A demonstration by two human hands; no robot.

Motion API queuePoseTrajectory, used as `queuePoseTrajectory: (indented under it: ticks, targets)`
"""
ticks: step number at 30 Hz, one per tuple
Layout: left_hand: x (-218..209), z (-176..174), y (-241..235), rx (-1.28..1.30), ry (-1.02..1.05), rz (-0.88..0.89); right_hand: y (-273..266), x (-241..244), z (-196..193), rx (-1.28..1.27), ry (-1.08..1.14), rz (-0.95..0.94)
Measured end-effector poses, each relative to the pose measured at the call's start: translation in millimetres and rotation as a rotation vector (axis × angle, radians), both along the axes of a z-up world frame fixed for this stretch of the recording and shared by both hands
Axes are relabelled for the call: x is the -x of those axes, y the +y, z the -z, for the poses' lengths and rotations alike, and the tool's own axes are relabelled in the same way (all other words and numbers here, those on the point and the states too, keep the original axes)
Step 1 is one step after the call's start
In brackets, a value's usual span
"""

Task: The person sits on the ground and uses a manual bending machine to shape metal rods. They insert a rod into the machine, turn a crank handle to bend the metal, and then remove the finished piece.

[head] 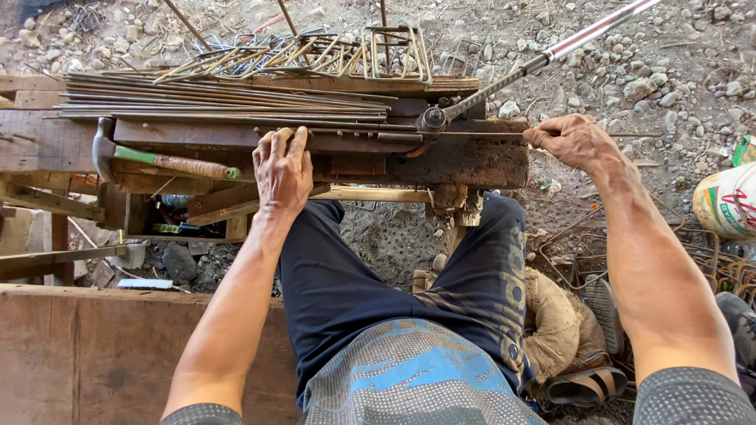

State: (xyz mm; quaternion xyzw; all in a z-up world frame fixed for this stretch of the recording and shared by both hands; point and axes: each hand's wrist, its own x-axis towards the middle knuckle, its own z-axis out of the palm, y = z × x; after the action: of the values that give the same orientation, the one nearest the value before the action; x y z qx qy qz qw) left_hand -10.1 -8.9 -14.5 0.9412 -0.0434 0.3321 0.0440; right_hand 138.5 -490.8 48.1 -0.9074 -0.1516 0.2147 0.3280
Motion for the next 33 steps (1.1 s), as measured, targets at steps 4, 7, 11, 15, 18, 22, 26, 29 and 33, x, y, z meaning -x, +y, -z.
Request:
queuePoseTrajectory:
  ticks: [4,7,11,15,18,22,26,29,33]
  targets:
    - [0,-6,-1,-0.001,0.025,-0.012,1,16,0,0.083,-0.060,0.007]
    - [-1,-5,0,-0.033,0.053,-0.033,0,26,12,0.069,-0.184,0.032]
    - [2,-5,2,-0.071,0.068,-0.024,2,33,15,0.021,-0.267,0.057]
    - [3,-3,2,-0.072,0.089,-0.030,13,55,-4,-0.124,-0.251,0.096]
    - [5,-5,3,-0.090,0.107,-0.035,-3,42,40,-0.002,-0.460,0.085]
    - [3,-9,2,-0.079,0.127,-0.053,-2,39,39,-0.118,-0.442,0.096]
    - [5,-3,7,-0.057,0.141,-0.034,-11,14,52,0.048,-0.400,0.019]
    - [5,2,9,-0.029,0.145,-0.023,-3,8,56,0.053,-0.354,0.011]
    - [9,3,10,-0.026,0.173,-0.031,6,13,55,0.082,-0.370,0.043]
